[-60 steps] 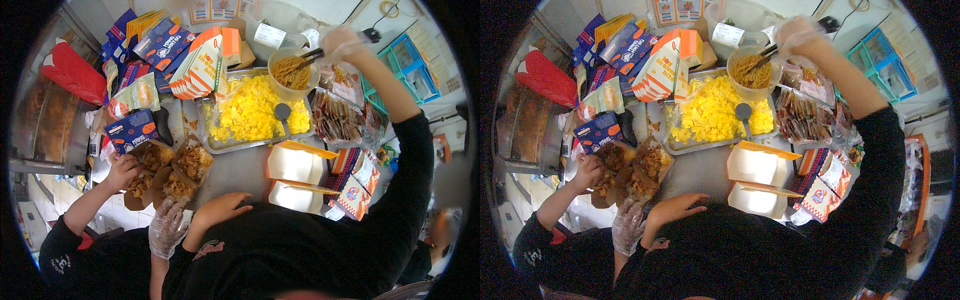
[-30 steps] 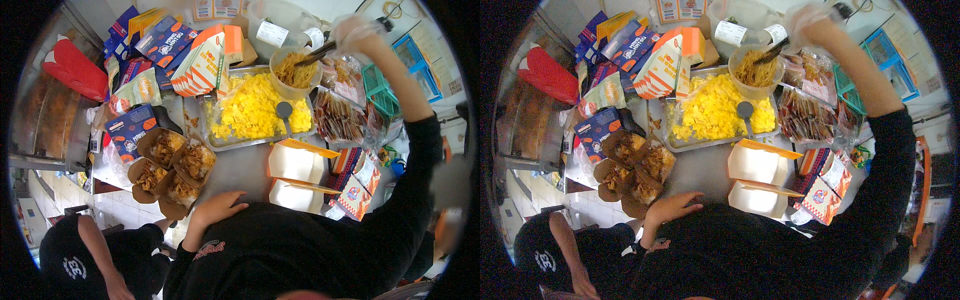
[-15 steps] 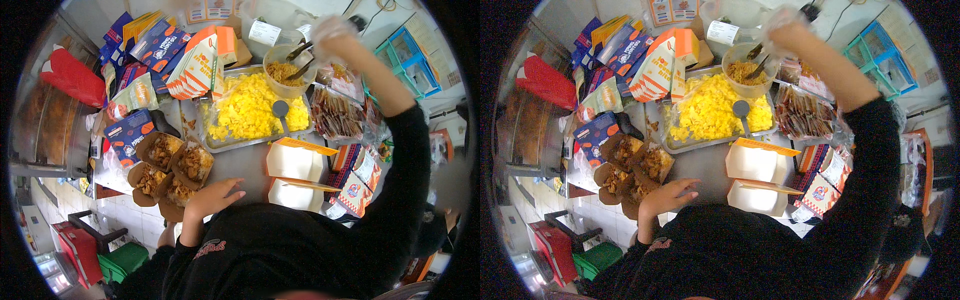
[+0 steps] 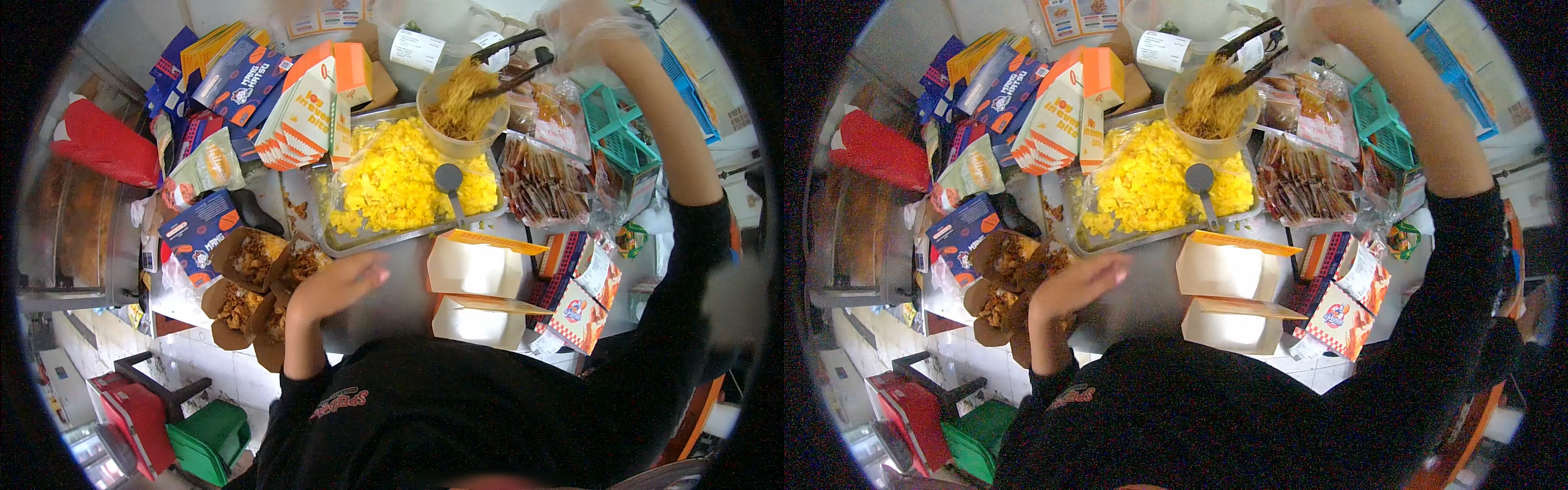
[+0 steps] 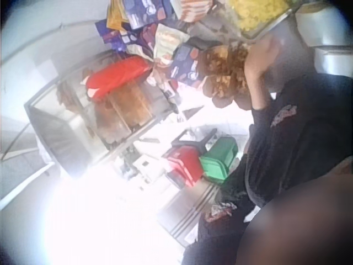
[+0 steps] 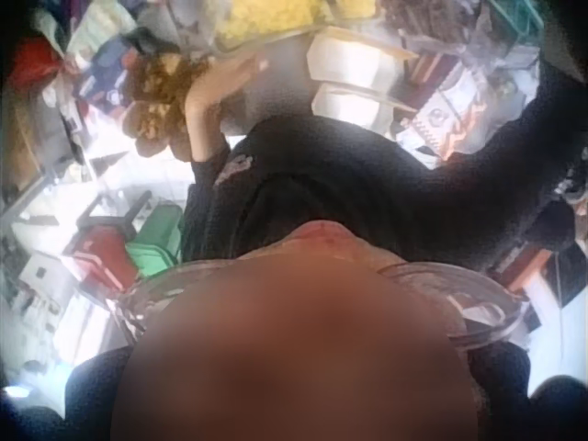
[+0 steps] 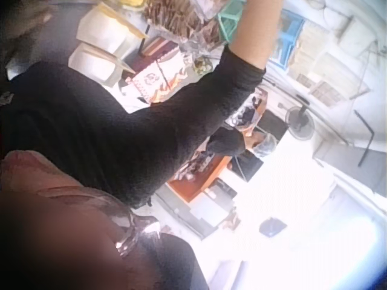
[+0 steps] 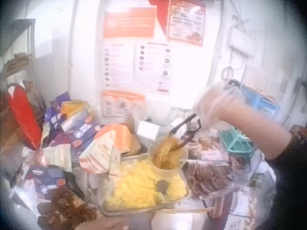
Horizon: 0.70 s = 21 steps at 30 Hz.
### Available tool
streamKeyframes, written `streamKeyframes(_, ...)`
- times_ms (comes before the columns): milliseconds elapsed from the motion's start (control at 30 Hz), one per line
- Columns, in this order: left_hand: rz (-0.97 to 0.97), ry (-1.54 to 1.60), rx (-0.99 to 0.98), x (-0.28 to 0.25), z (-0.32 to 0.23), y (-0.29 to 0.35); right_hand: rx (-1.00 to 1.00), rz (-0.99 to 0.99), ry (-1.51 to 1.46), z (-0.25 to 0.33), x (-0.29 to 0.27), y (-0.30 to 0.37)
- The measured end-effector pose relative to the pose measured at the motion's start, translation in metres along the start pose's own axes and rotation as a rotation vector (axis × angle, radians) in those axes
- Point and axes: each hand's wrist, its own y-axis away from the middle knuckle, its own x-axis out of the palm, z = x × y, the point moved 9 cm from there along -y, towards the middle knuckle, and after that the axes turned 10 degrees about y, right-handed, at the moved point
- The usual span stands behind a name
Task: The person assembles food orders by placing fried chicken pieces and noodles into cardboard containers. They use tongs to transfer noodles from a bowl into the containers and handle the containers with gloved hands. The person also retrieves a chicken piece from a display case and places it into a container.
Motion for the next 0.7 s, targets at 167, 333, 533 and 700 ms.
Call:
streamKeyframes(167,-0.232,0.092,0.036,-0.045,-0.032,-0.108,-0.121,-0.180,-0.071,0.048,0.027,-0.033)
streamKeyframes(333,-0.569,0.316,-0.163,-0.069,-0.019,-0.211,-0.134,-0.046,-0.141,0.108,0.087,-0.077)
streamKeyframes(533,-0.582,0.421,-0.134,-0.072,0.012,-0.271,-0.176,-0.264,-0.142,0.109,0.084,-0.059)
streamKeyframes(700,-0.854,0.200,0.188,-0.079,-0.023,-0.255,-0.191,-0.301,-0.216,0.081,0.089,-0.028)
